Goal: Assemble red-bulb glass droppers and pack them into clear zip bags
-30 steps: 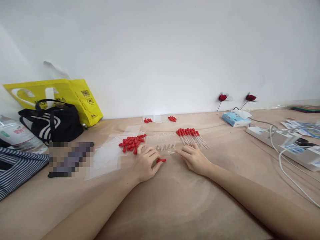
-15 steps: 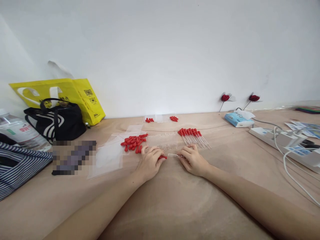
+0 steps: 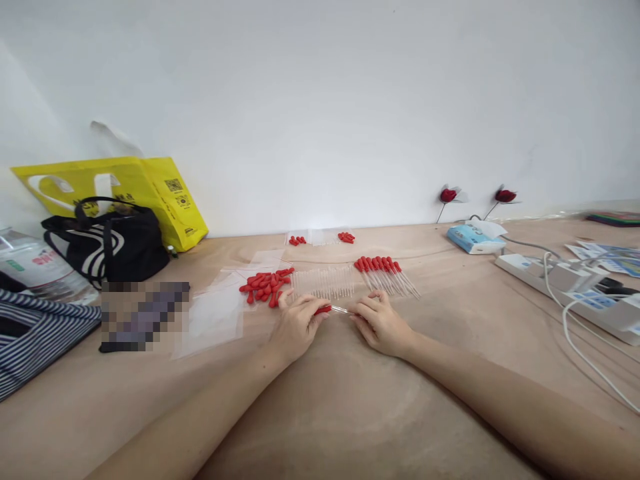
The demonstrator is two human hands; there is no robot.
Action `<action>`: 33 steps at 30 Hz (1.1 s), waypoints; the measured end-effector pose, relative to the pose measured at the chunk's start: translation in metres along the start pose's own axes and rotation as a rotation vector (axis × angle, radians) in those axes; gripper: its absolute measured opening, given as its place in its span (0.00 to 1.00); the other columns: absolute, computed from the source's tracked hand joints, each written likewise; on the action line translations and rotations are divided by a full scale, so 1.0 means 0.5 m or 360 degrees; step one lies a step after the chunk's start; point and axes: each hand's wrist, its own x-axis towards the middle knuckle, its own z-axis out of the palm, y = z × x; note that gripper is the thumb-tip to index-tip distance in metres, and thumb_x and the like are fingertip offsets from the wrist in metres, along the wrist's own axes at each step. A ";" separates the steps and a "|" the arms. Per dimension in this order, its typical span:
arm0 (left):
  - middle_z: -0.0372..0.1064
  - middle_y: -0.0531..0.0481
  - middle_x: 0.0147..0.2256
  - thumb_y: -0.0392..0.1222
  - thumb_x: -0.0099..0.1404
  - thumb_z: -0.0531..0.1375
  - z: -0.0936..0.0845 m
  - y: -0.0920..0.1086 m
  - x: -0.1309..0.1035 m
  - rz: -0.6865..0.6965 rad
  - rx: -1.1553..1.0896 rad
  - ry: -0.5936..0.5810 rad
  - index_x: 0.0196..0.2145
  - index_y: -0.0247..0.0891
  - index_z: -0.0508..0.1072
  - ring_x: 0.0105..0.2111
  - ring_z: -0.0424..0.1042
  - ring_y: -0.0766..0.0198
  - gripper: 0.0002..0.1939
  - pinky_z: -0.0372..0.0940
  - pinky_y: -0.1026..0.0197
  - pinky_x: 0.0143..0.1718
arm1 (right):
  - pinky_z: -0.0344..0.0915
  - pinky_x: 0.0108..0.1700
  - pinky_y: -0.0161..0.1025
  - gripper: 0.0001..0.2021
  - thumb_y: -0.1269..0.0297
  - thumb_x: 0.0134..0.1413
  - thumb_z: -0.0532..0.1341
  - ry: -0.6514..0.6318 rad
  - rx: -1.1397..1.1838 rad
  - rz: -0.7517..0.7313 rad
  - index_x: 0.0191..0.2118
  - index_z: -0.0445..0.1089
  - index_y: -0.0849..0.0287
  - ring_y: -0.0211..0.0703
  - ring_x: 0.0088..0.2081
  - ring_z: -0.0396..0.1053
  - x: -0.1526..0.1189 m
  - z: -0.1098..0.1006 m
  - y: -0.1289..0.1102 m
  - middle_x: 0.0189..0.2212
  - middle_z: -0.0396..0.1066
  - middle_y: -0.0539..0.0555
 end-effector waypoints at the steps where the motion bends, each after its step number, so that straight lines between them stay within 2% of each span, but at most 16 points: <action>1: 0.73 0.54 0.33 0.40 0.63 0.52 0.001 -0.002 0.000 0.0004 -0.0009 0.0003 0.37 0.42 0.68 0.36 0.69 0.63 0.07 0.39 0.48 0.51 | 0.49 0.43 0.41 0.08 0.72 0.55 0.49 -0.0006 0.0008 -0.0013 0.37 0.63 0.61 0.37 0.30 0.61 0.000 0.000 0.000 0.28 0.67 0.52; 4: 0.73 0.54 0.31 0.40 0.62 0.53 0.004 -0.004 0.000 -0.0007 -0.0031 0.0010 0.34 0.43 0.70 0.36 0.69 0.62 0.07 0.41 0.48 0.50 | 0.48 0.43 0.41 0.08 0.72 0.55 0.48 -0.0045 0.0039 -0.0044 0.36 0.64 0.61 0.37 0.31 0.61 0.002 -0.001 -0.001 0.28 0.67 0.52; 9: 0.74 0.55 0.30 0.40 0.62 0.52 0.001 -0.001 0.000 -0.0001 -0.0031 0.0039 0.30 0.42 0.70 0.38 0.68 0.61 0.08 0.38 0.47 0.50 | 0.47 0.40 0.40 0.09 0.72 0.55 0.48 -0.0078 0.0005 -0.0097 0.37 0.65 0.60 0.37 0.31 0.61 0.005 -0.003 -0.001 0.28 0.66 0.52; 18: 0.73 0.55 0.29 0.36 0.63 0.50 -0.009 0.013 -0.004 0.0211 0.0048 -0.0023 0.31 0.40 0.69 0.40 0.69 0.63 0.09 0.33 0.47 0.54 | 0.44 0.37 0.40 0.13 0.80 0.47 0.46 0.0002 -0.0268 -0.0295 0.30 0.66 0.62 0.35 0.24 0.53 0.012 -0.011 -0.001 0.23 0.63 0.51; 23: 0.73 0.53 0.30 0.35 0.63 0.49 -0.009 0.017 -0.005 0.0293 0.0073 -0.0031 0.31 0.39 0.68 0.42 0.68 0.62 0.09 0.28 0.45 0.55 | 0.44 0.34 0.39 0.12 0.79 0.47 0.47 0.0066 -0.0336 -0.0306 0.30 0.67 0.63 0.36 0.24 0.51 0.012 -0.005 -0.005 0.23 0.61 0.51; 33: 0.73 0.53 0.30 0.35 0.63 0.49 -0.009 0.014 -0.004 0.0336 0.0067 -0.0070 0.31 0.39 0.67 0.42 0.68 0.63 0.08 0.28 0.45 0.55 | 0.44 0.33 0.39 0.12 0.77 0.49 0.47 0.0027 -0.0276 -0.0282 0.31 0.66 0.63 0.38 0.25 0.52 0.018 0.012 -0.014 0.23 0.61 0.53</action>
